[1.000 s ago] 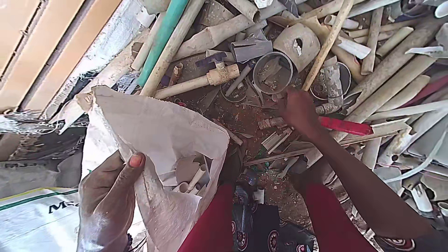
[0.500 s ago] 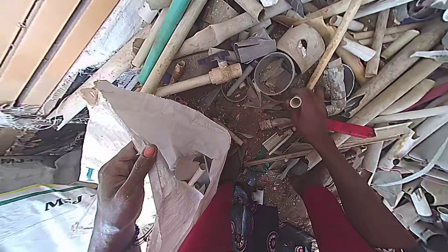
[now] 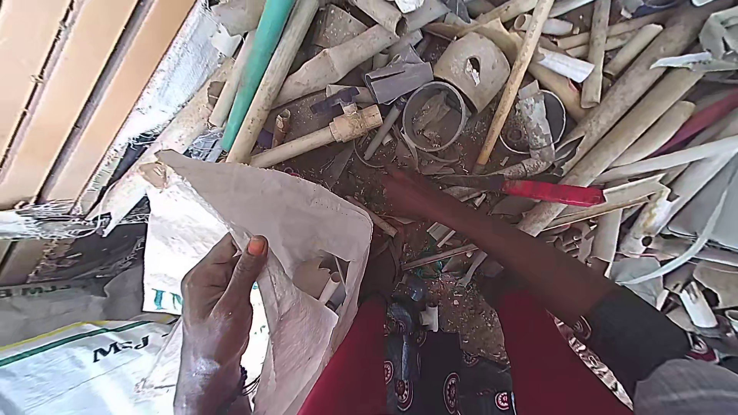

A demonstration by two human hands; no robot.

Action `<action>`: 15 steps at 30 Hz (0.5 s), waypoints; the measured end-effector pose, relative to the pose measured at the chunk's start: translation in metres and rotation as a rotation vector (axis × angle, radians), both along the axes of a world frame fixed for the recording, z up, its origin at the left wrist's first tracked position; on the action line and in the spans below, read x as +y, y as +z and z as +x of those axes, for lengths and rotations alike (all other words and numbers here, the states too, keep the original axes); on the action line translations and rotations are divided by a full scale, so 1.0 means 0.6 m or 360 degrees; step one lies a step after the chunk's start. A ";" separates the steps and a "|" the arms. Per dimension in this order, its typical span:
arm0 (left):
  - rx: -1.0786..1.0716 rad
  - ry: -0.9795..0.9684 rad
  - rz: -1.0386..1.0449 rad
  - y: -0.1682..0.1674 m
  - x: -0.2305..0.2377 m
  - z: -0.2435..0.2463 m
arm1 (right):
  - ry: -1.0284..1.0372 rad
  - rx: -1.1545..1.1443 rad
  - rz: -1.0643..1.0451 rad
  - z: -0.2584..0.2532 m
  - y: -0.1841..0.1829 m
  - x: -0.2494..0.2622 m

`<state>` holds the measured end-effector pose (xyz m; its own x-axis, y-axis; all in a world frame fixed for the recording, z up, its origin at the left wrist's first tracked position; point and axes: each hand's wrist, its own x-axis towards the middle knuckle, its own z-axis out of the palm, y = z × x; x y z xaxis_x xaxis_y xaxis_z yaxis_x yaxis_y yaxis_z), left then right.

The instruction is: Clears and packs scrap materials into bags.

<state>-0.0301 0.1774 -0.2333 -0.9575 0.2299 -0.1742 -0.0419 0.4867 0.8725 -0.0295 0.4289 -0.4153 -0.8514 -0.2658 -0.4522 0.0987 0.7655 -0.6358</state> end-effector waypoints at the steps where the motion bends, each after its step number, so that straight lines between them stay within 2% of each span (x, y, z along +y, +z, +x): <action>1: -0.0001 -0.0001 -0.0007 -0.001 0.002 -0.001 | 0.0051 -0.0050 0.0068 -0.006 -0.021 0.002; 4: 0.0017 0.0011 -0.0024 -0.001 -0.002 -0.003 | 0.0027 -0.0123 0.0125 -0.001 -0.021 0.003; 8: 0.0048 0.0007 -0.0013 -0.001 -0.014 -0.006 | -0.0184 0.0351 0.0002 0.060 -0.015 0.004; 10: 0.0050 -0.0012 -0.0017 -0.004 -0.013 -0.007 | -0.0204 0.0469 -0.0018 0.089 -0.012 0.010; 13: 0.0042 -0.0032 -0.0040 -0.009 -0.016 -0.005 | -0.0081 0.0371 0.0028 0.120 0.011 0.022; 15: 0.0050 -0.0034 -0.0048 -0.010 -0.019 -0.007 | -0.0122 0.0349 -0.0071 0.135 0.032 0.034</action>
<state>-0.0341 0.1662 -0.2396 -0.9575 0.2457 -0.1511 -0.0037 0.5132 0.8583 0.0517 0.4495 -0.3958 -0.9464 -0.2123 -0.2434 0.0112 0.7317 -0.6815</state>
